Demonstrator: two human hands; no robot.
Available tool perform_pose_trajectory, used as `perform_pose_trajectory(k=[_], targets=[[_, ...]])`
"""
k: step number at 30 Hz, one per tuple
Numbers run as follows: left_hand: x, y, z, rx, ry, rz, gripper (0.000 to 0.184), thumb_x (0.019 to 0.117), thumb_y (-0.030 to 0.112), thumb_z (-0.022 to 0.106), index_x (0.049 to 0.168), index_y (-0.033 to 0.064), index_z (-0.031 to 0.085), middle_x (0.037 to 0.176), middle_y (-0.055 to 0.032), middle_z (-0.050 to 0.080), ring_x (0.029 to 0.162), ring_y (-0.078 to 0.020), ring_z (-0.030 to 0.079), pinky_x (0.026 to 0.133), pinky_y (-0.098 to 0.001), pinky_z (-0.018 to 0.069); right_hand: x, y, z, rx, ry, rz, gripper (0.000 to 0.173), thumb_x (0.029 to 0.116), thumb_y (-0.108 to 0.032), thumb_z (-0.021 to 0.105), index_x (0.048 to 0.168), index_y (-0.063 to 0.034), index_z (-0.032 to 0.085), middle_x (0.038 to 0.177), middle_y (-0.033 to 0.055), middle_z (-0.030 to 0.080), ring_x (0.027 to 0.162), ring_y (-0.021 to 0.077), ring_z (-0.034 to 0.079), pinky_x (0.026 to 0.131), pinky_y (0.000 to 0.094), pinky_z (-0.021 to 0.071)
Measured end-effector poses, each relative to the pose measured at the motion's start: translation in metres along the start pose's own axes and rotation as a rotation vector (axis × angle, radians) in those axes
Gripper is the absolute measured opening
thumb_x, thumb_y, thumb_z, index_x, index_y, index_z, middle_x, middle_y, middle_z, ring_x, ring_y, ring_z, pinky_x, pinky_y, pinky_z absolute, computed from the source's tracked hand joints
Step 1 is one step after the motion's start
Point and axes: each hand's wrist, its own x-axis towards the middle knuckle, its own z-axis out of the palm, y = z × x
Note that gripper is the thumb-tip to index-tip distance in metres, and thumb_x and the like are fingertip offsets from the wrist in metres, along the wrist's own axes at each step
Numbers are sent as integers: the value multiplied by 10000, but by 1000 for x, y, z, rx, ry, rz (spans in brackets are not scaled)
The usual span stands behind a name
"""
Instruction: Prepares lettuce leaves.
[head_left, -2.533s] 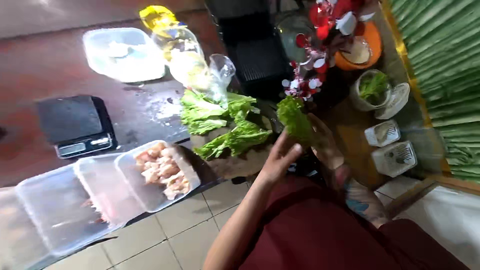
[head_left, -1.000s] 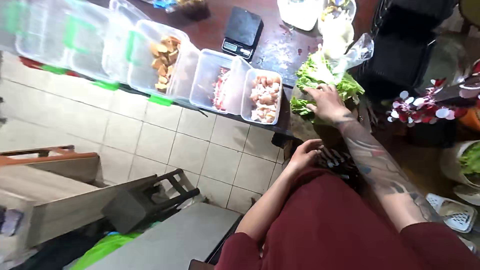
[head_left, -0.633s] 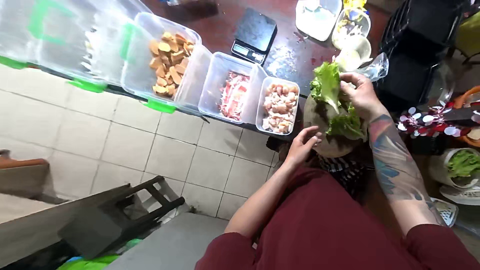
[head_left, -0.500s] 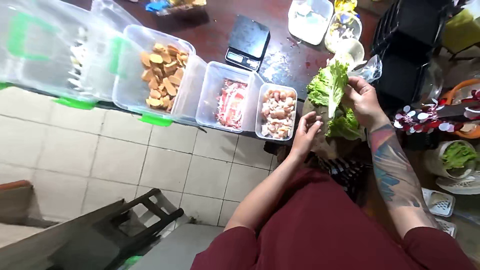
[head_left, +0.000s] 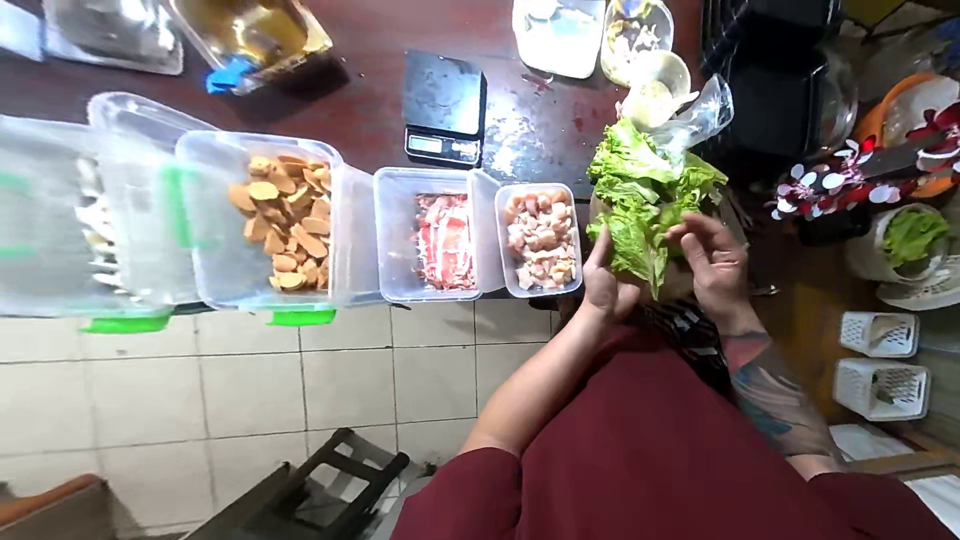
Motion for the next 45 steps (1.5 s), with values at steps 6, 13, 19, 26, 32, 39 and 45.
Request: perform_pose_trajectory(k=[6,13,19,26,32,39,45], targets=[[1,11,-3,-5,-170,-49,679,1077,562,88,1566,230,421,1571,-6,470,1403,-193,479,1123,-434,446,-32,24,8,254,20,313,579,1006,-358,648,1519,-245,407,1463,-3,520,1267,179,558,999,389,533],[8,-6,-11,783,-263,65,631,1092,508,316,1571,106,403,1567,-52,476,1385,-174,503,1144,-409,445,-58,32,1,346,227,444,422,963,-190,710,1348,-90,570,1225,72,684,1134,199,664,988,441,572],[129,34,-20,2009,-70,429,977,750,102,780,1611,166,322,1651,-101,333,1471,-416,337,1083,-645,383,-48,34,-47,234,441,363,545,1013,-195,642,1497,-118,403,1400,83,579,1269,220,595,1054,450,534],[169,54,-39,2378,-105,360,405,933,26,603,1324,125,646,1259,-186,635,1247,-410,550,1004,-597,449,-39,37,-58,346,625,283,508,1040,-168,584,1505,-135,383,1416,92,572,1287,248,586,1069,471,520],[122,52,1,2187,53,639,242,966,268,610,1150,148,712,1199,-128,639,1139,-345,583,937,-525,476,-47,54,-35,370,692,261,462,1057,-182,548,1492,-118,407,1407,106,578,1280,264,590,1061,493,524],[26,-9,29,1362,-465,-23,322,949,207,747,1232,118,622,1006,-25,715,852,-139,707,754,-363,635,-97,68,5,681,659,324,490,1055,-437,493,1492,-230,413,1365,17,602,1234,177,599,1014,455,539],[12,-109,16,1496,-577,-212,235,1015,302,650,1157,115,673,1087,-42,670,923,-140,674,811,-370,614,-180,79,-9,518,836,528,660,962,-198,713,1534,-146,385,1378,78,613,1213,225,639,1015,456,576]])
